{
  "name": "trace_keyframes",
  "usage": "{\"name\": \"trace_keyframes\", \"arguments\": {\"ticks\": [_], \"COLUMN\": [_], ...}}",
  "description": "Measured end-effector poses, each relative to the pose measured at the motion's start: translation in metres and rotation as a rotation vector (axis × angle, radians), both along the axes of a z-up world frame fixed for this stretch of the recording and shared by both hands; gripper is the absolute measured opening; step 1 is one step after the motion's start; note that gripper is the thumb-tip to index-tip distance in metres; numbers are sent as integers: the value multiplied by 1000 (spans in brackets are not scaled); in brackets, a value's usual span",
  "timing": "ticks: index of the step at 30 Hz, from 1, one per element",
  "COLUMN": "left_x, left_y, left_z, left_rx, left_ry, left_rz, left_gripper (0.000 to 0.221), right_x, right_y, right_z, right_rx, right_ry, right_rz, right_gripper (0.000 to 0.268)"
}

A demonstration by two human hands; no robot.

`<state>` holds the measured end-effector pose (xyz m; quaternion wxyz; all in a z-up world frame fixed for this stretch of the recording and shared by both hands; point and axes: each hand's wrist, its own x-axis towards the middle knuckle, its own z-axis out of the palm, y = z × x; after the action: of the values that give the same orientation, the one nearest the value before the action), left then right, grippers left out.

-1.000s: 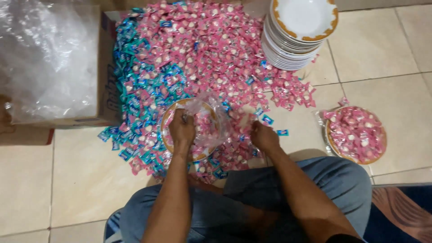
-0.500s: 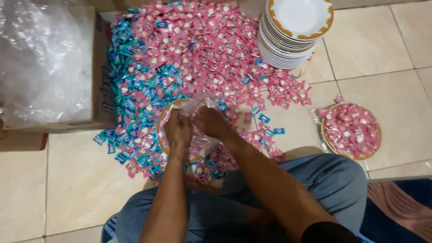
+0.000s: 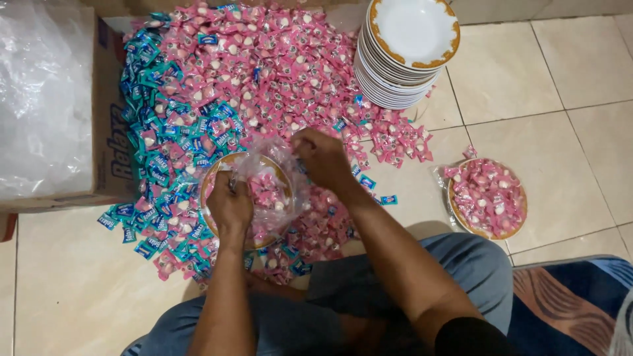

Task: Manually packing small wrapped candies from a large pile on the floor into individual plastic bags and placing them on plates.

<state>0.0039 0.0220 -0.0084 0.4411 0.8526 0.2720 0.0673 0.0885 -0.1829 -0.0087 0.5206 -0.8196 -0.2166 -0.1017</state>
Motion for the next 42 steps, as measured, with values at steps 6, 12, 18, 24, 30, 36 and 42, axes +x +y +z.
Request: {"name": "trace_keyframes", "arguments": {"ticks": [6, 12, 18, 24, 30, 36, 42], "left_x": [0, 1, -1, -3, -1, 0, -2], "left_y": [-8, -13, -10, -12, -7, -4, -9], "left_z": [9, 11, 5, 9, -3, -11, 2], "left_rx": [-48, -93, -82, -126, -105, -97, -96], "left_ry": [15, 29, 39, 59, 91, 82, 83], "left_rz": [15, 12, -5, -18, -9, -24, -13], "left_gripper": [16, 15, 14, 17, 19, 20, 20], "right_x": [43, -17, -42, -42, -53, -62, -64], "right_y": [-65, -52, -75, -111, -129, -127, -125], "right_z": [-133, -98, -53, -61, -51, -28, -14], "right_rx": [-736, -790, -417, 740, 1303, 1439, 1441], "right_ry": [-579, 534, 725, 926, 1111, 1156, 1151], "right_rz": [-311, -106, -268, -322, 135, 297, 359], "right_gripper": [56, 44, 40, 39, 63, 73, 91]}}
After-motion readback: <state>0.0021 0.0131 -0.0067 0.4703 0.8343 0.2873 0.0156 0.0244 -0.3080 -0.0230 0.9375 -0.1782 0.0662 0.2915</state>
